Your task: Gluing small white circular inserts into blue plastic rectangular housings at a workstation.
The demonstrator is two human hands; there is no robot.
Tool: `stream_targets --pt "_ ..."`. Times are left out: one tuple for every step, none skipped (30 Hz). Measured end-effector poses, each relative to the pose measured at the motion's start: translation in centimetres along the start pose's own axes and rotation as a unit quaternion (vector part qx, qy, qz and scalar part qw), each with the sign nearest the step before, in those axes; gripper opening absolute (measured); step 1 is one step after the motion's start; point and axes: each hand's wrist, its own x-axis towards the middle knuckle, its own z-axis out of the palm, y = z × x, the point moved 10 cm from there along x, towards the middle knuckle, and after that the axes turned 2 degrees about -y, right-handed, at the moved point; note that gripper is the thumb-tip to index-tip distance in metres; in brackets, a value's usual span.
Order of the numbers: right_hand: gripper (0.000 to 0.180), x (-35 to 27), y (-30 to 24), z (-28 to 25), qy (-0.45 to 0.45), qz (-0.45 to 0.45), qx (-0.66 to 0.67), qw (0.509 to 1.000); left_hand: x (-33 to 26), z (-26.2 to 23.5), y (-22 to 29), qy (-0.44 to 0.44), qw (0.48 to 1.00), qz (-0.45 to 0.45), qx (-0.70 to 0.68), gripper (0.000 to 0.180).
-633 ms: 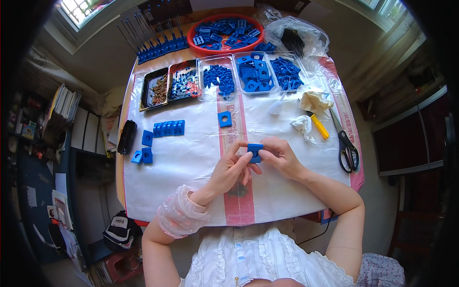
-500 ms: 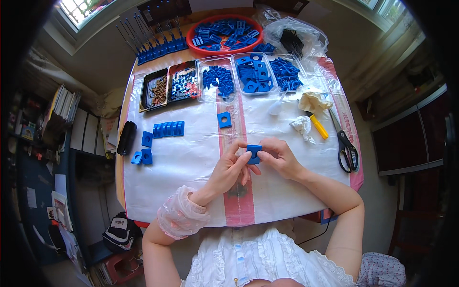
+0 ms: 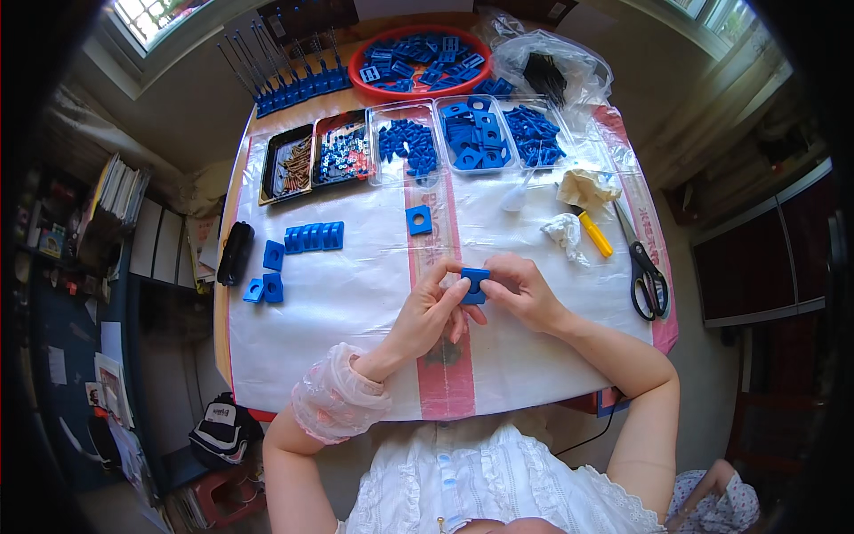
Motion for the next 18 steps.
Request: stream_targets --pt "0.014 -0.1 0.0 0.0 -0.002 0.000 -0.004 1.000 0.0 0.1 -0.2 -0.006 1.000 -0.001 -0.001 0.020" --pt "0.014 -0.1 0.1 0.0 -0.004 0.000 -0.009 1.000 0.0 0.1 -0.3 -0.013 1.000 -0.003 -0.003 0.020" --pt "0.014 0.0 0.0 0.0 -0.006 -0.003 -0.012 1.000 0.1 0.1 -0.1 -0.018 1.000 -0.002 0.000 0.020" --pt "0.014 0.0 0.2 -0.1 -0.005 0.006 -0.003 1.000 0.1 0.2 -0.1 -0.018 1.000 -0.012 -0.003 0.020" --pt "0.014 -0.1 0.6 -0.1 -0.003 0.015 0.007 1.000 0.0 0.3 0.1 -0.018 1.000 -0.023 -0.005 0.019" --pt "0.014 -0.2 0.9 -0.1 -0.001 0.025 0.015 1.000 0.1 0.4 0.2 -0.019 0.999 -0.032 -0.008 0.019" --pt "0.014 -0.2 0.7 -0.1 0.003 0.013 0.010 1.000 0.1 0.4 0.3 -0.016 0.999 -0.033 -0.003 0.019" --pt "0.014 -0.1 0.6 -0.1 0.007 0.001 0.006 1.000 0.0 0.4 0.3 -0.013 0.999 -0.033 0.001 0.019" --pt "0.015 -0.1 0.3 -0.1 0.010 -0.008 0.002 1.000 -0.1 0.3 0.1 -0.009 0.999 -0.036 0.004 0.020" --pt "0.015 -0.1 0.0 0.0 0.008 -0.015 -0.012 1.000 0.0 0.3 0.1 -0.013 0.999 -0.029 0.007 0.019" --pt "0.015 0.0 -0.5 0.0 0.006 -0.022 -0.026 0.999 0.0 0.2 0.1 -0.017 1.000 -0.022 0.009 0.018" --pt "0.015 0.2 -1.0 0.0 0.004 -0.030 -0.039 0.999 0.1 0.1 0.1 -0.022 1.000 -0.015 0.013 0.017" --pt "0.016 0.2 -0.9 0.0 0.002 -0.026 -0.038 0.999 0.1 0.1 -0.1 -0.021 1.000 -0.017 0.012 0.018" --pt "0.016 0.0 -0.8 0.0 -0.001 -0.023 -0.036 0.999 0.0 0.2 -0.3 -0.020 1.000 -0.018 0.012 0.020" --pt "0.016 0.0 -0.7 -0.1 -0.002 -0.020 -0.035 0.999 0.0 0.2 -0.5 -0.021 1.000 -0.019 0.012 0.022" --pt "0.017 0.0 -0.6 -0.1 -0.002 -0.012 -0.030 0.999 0.0 0.2 -0.5 -0.022 0.999 -0.020 0.015 0.023" --pt "0.017 0.0 -0.5 -0.1 -0.002 -0.003 -0.024 1.000 0.1 0.1 -0.5 -0.023 0.999 -0.021 0.018 0.023" --pt "0.017 0.0 -0.4 -0.2 -0.002 0.006 -0.020 1.000 0.1 0.2 -0.5 -0.025 0.999 -0.021 0.020 0.024"
